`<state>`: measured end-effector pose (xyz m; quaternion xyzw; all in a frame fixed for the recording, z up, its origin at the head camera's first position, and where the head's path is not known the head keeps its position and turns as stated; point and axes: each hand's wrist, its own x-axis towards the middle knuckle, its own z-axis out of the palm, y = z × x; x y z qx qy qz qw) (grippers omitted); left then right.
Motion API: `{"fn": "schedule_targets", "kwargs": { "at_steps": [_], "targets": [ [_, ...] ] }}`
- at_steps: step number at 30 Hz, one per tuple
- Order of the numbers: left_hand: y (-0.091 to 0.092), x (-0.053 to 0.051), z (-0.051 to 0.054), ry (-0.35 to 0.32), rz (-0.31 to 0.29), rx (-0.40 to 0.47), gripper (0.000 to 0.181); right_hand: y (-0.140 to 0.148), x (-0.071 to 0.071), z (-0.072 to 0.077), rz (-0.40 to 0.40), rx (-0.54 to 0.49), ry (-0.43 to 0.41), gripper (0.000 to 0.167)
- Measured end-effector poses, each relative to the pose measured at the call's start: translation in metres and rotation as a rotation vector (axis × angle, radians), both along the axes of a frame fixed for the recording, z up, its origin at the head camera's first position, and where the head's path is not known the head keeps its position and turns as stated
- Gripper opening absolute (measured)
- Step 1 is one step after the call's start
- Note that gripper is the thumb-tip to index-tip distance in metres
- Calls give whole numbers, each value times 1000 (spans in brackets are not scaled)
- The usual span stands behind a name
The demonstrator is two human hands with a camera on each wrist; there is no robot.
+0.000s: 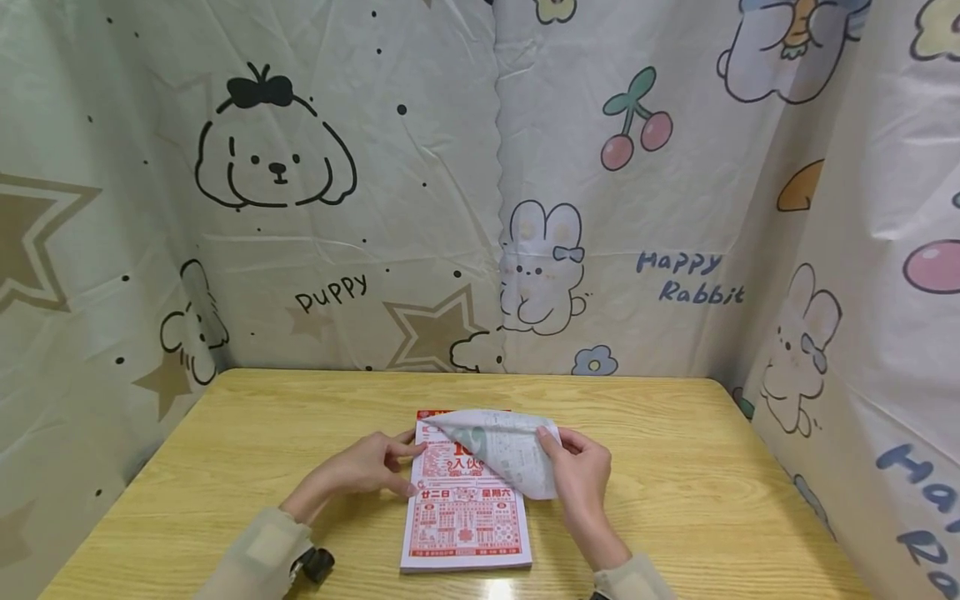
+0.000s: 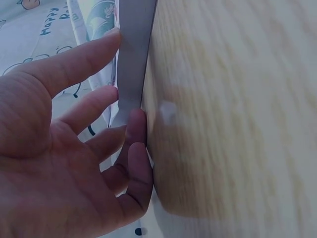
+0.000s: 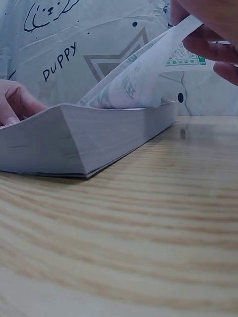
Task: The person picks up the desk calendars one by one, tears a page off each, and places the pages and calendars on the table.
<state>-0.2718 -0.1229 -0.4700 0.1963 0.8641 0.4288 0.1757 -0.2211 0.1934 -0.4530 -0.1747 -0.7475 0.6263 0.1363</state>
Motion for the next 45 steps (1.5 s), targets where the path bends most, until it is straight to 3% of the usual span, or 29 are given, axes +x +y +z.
{"fn": "schedule_targets", "kwargs": {
  "at_steps": [22, 45],
  "targets": [
    [1, 0, 2, -4, 37, -21, 65, -3, 5, -10, -73, -116, -47, 41],
    [3, 0, 2, 16, 28, -45, 65, -6, 8, -17, -166, -191, 11, 39]
  ]
}}
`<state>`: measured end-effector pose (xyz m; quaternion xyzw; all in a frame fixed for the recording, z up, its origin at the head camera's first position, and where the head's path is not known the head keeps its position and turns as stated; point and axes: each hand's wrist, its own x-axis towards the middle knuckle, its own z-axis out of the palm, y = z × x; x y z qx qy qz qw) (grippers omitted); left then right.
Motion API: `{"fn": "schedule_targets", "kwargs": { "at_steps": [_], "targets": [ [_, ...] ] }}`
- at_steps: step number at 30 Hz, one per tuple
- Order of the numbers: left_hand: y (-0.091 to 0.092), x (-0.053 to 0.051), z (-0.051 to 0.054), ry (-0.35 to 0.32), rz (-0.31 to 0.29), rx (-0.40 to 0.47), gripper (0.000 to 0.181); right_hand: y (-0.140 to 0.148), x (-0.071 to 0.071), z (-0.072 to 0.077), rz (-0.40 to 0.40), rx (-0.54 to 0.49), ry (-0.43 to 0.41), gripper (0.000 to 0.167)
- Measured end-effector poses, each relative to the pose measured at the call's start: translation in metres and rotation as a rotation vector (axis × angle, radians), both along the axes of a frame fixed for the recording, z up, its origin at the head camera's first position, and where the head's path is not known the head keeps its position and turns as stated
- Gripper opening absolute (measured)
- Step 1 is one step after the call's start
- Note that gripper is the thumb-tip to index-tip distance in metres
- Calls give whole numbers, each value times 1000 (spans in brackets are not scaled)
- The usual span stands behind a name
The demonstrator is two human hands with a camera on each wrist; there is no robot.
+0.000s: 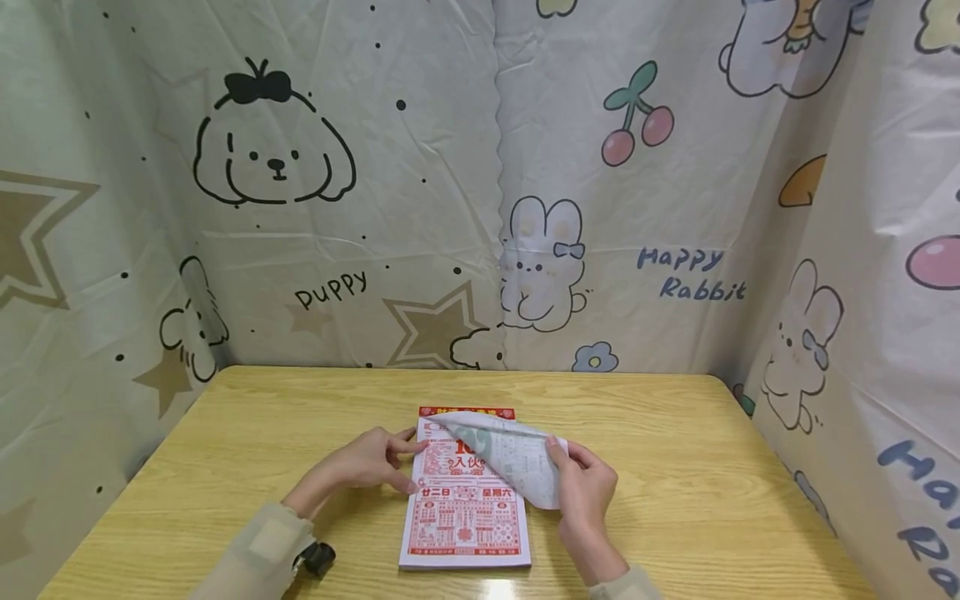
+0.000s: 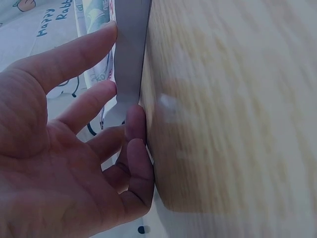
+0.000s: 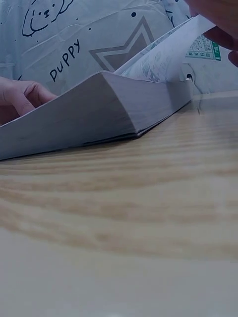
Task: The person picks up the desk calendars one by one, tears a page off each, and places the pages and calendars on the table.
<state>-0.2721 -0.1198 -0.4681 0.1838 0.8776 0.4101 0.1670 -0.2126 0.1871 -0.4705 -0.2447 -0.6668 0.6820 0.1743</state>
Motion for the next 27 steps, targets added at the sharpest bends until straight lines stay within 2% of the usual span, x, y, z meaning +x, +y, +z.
{"fn": "schedule_targets", "kwargs": {
  "at_steps": [6, 9, 13, 17, 22, 27],
  "targets": [
    [2, 3, 3, 6, -20, -29, 67, 3, 2, 5, 52, 50, -22, 40],
    [1, 4, 4, 52, -47, -49, 68, 5, 1, 9, 99, 97, -29, 41],
    [0, 6, 5, 106, -70, -67, 70, 6, -1, 14, 152, 104, -10, 43],
    [0, 7, 4, 121, -77, -71, 70, 7, -5, 18, 188, 104, 2, 42],
    [-1, 6, 4, 124, -89, -77, 70, 9, -9, 19, 218, 128, 21, 41],
    [-2, 6, 3, 76, -89, -46, 67, 11, -15, 21, 244, 160, 64, 45]
  ]
}}
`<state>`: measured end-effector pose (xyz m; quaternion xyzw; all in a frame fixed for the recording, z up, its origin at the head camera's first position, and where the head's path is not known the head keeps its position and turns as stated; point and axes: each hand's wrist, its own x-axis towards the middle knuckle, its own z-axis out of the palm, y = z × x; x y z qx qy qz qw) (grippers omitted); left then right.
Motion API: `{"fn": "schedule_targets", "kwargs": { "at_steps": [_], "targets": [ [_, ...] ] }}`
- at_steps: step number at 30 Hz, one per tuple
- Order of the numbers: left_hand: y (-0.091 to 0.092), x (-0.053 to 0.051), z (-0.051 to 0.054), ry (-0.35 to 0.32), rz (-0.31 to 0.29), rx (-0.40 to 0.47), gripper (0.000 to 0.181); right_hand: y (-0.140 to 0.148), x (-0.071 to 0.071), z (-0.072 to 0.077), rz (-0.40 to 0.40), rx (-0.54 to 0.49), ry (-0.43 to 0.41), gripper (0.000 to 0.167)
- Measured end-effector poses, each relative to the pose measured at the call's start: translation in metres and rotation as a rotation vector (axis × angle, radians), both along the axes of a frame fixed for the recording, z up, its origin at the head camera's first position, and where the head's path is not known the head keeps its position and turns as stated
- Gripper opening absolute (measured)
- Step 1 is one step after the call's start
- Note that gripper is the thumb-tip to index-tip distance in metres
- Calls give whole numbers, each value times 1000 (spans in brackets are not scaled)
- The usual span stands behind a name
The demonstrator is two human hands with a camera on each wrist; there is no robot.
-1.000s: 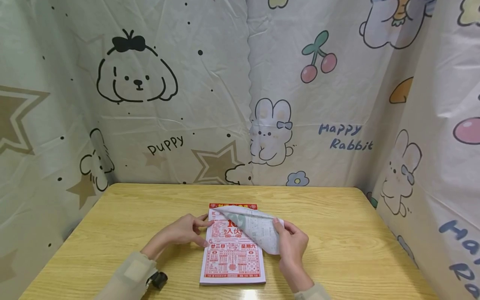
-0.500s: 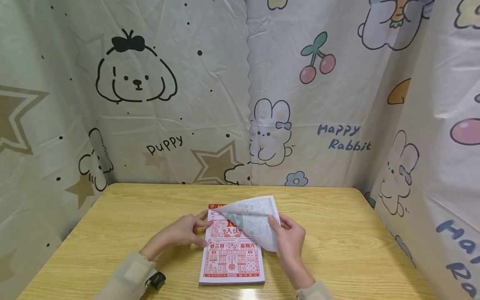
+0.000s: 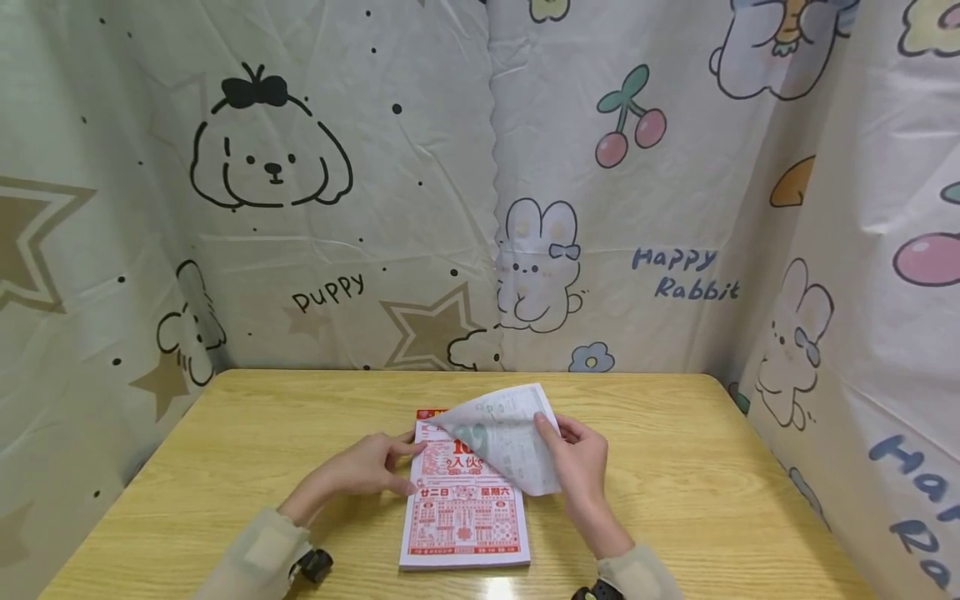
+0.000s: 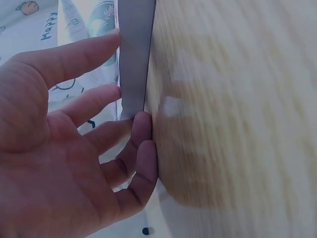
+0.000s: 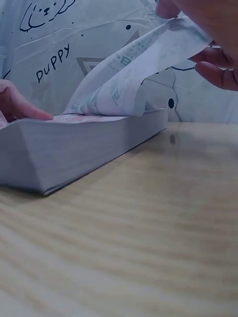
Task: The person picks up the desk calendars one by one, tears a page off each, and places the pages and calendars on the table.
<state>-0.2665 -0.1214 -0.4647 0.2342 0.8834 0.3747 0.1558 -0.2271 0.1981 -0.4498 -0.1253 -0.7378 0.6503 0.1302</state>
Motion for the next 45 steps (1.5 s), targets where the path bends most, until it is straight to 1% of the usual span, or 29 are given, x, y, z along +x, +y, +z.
{"fn": "schedule_targets", "kwargs": {
  "at_steps": [1, 3, 6, 8, 9, 14, 20, 23, 27, 30, 32, 34, 38, 40, 45],
  "targets": [
    [0, 0, -1, -13, 4, 10, 67, 0, -1, 1, 4, 5, 8, 46],
    [-2, 0, -3, -15, 4, 33, 69, 1, -4, 2, 18, 8, 17, 45],
    [-4, 0, -6, 9, 0, 63, 74, 3, -7, 5, 33, 16, 10, 41],
    [-5, 0, -8, 34, -2, 66, 76, 3, -8, 6, 37, 18, 0, 38],
    [-4, 0, -8, 42, -1, 61, 76, 4, -8, 6, 35, 21, -6, 36],
    [0, 0, -5, 35, 22, 9, 75, 4, -6, 6, -1, 30, -19, 32],
    [5, -1, -1, 66, 32, -57, 78, 4, -1, 3, -64, 34, -35, 32],
    [7, -1, 0, 53, 62, -76, 76, 3, 2, 1, -79, 37, -54, 31],
    [10, -1, 4, 24, 124, -104, 74, 3, 5, -1, -82, 25, -70, 30],
    [13, -2, 6, -4, 165, -110, 74, 3, 6, -3, -92, 7, -69, 31],
    [13, -1, 7, -17, 179, -104, 74, 4, 7, -4, -99, -6, -76, 32],
    [14, -1, 7, -23, 184, -96, 74, 5, 8, -5, -109, -23, -80, 34],
    [14, 0, 8, -30, 174, -85, 74, 16, 10, -7, -179, -36, -62, 36],
    [13, 0, 7, -28, 171, -91, 75, 22, 12, -8, -200, -28, -56, 36],
    [13, -1, 6, -23, 161, -91, 75, 32, 13, -10, -175, 2, -64, 38]
  ]
}}
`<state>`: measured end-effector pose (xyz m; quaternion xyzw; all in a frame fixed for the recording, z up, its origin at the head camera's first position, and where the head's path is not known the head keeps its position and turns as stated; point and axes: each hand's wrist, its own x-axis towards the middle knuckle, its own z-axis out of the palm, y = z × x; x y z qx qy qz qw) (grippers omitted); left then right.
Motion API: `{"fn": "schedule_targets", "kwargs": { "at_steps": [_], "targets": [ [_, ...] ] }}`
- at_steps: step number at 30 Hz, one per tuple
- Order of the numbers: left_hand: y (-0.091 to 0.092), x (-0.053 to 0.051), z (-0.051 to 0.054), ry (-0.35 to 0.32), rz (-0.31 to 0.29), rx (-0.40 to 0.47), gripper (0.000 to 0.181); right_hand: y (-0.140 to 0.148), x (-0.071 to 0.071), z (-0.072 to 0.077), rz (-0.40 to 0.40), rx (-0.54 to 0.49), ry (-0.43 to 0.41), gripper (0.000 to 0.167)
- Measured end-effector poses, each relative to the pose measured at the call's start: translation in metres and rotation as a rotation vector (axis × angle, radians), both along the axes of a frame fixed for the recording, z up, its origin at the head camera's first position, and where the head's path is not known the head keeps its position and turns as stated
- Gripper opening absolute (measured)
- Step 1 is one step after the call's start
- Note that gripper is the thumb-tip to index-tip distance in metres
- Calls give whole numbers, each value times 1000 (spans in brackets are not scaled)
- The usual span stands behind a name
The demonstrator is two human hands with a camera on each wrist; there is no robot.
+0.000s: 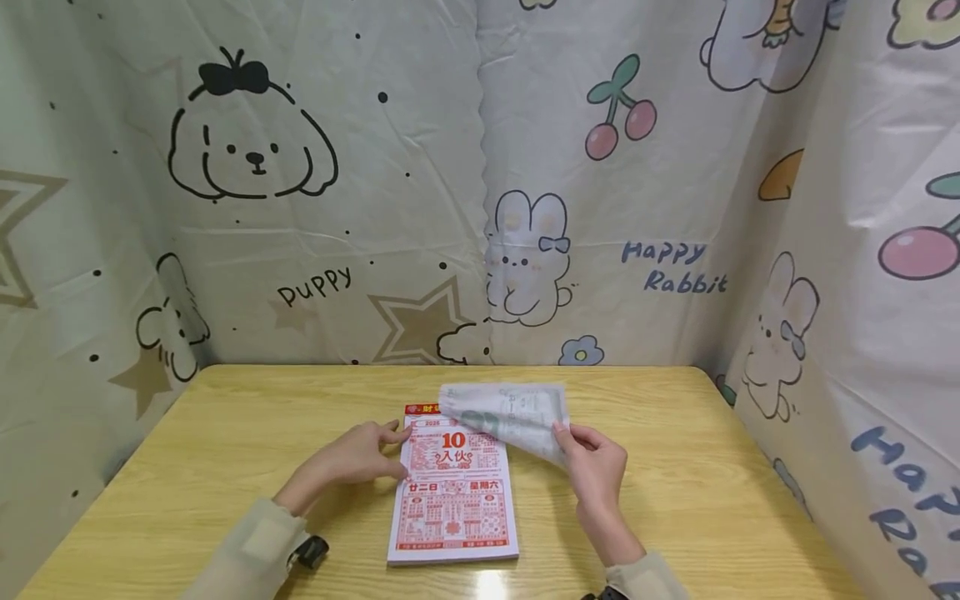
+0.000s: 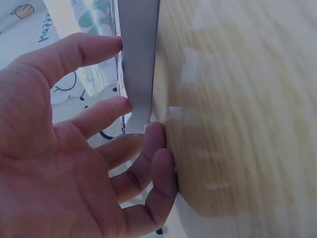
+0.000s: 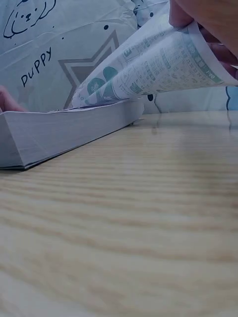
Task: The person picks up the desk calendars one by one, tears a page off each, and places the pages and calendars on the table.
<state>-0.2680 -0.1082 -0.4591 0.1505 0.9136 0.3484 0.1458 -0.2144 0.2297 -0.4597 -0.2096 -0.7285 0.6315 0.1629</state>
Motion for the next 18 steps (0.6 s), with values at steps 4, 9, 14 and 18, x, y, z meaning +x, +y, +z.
{"fn": "schedule_targets", "kwargs": {
  "at_steps": [4, 9, 14, 18],
  "targets": [
    [-3, 2, 0, -13, -6, 33, 75, -3, -2, 0, -16, 5, -1, 39],
    [-3, 5, -2, -17, -13, 35, 74, -3, -2, 0, -11, 6, -19, 47],
    [-3, 3, -1, -8, -12, 24, 74, -1, -4, -1, 3, -1, -36, 55],
    [-3, 1, 0, 1, -8, 16, 74, -1, -6, 2, 5, -14, -36, 55]
  ]
}}
